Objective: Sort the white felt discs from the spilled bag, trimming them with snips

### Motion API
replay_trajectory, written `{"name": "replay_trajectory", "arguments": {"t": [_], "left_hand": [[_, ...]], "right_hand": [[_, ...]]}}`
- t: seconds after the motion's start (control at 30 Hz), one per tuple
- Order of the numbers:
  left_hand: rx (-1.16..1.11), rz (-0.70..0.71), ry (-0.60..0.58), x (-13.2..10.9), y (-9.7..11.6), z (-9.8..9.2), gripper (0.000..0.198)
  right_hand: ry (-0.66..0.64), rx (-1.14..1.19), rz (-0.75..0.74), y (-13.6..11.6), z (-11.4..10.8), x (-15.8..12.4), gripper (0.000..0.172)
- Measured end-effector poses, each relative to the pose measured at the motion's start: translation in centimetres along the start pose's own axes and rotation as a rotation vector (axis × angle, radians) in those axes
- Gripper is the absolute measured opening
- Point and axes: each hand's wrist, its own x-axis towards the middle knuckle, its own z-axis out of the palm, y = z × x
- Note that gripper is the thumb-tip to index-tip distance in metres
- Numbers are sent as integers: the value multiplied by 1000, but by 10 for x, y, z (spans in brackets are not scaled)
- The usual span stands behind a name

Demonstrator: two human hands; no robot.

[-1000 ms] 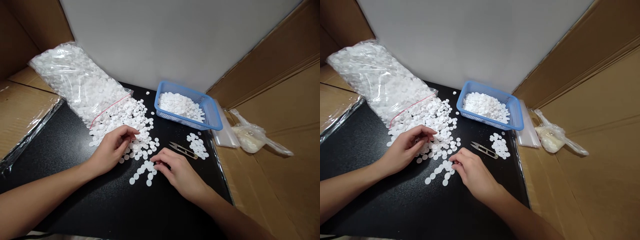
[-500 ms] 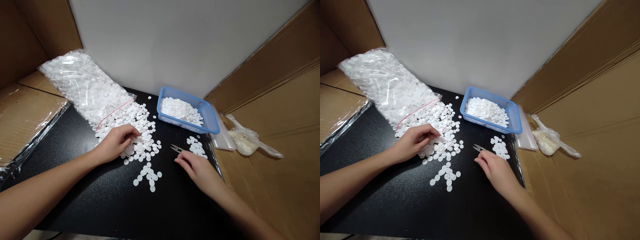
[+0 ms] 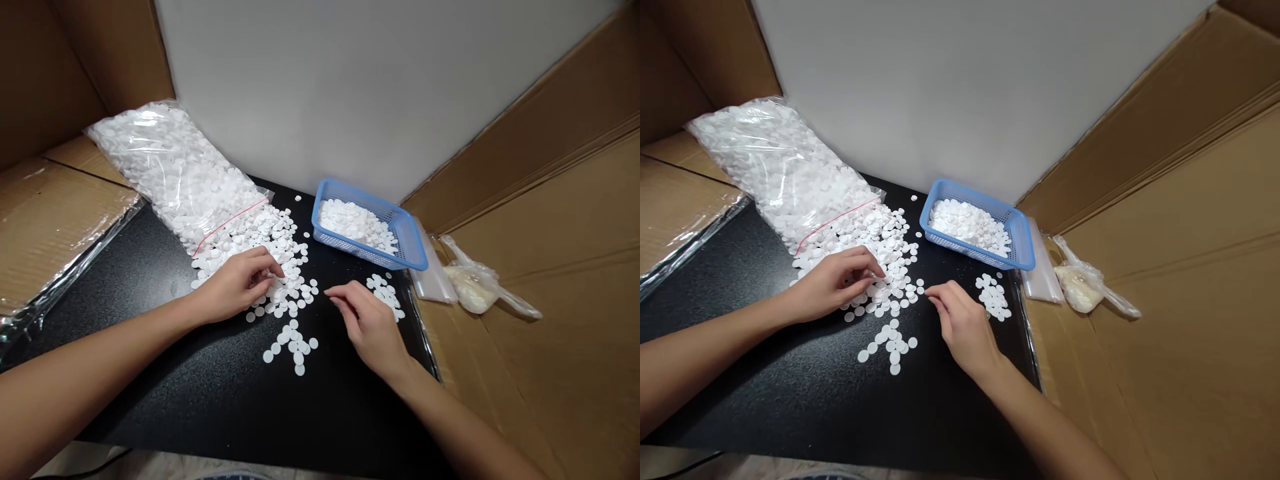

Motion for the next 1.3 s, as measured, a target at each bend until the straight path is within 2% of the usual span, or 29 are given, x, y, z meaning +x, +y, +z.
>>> {"name": "replay_trajectory", "arguments": {"t": [0.13,0.27,0.47,0.6,0.7,0.83,1.07,1.3], "left_hand": [[70,78,-144,-4,0,-1,15],[114,125,-201,-6,-1,1,12],[113,144,-199,-2,-11,2,13],[77,153,-90,-4,-6,7,12],[-71,61,-25,-9,10,13,14],[-387,-169,-32,-14,31,21,18],[-652,-309,-44,-12,35,25,23],[-815,-381,-27,-9,29,27,21]], "right_hand": [[-112,71,-141,-6,15,15,17],[-141,22,-140,-7,30,14,14],[-100,153,-70,-7,33,13,12],[-90,337,84,-15,22,19,16],[-141,587,292,-22,16,22,18],[-240,858,490,-27,15,21,25],[-218,979,557,-28,18,21,35],[-235,1009,575,-27,19,22,30]]}}
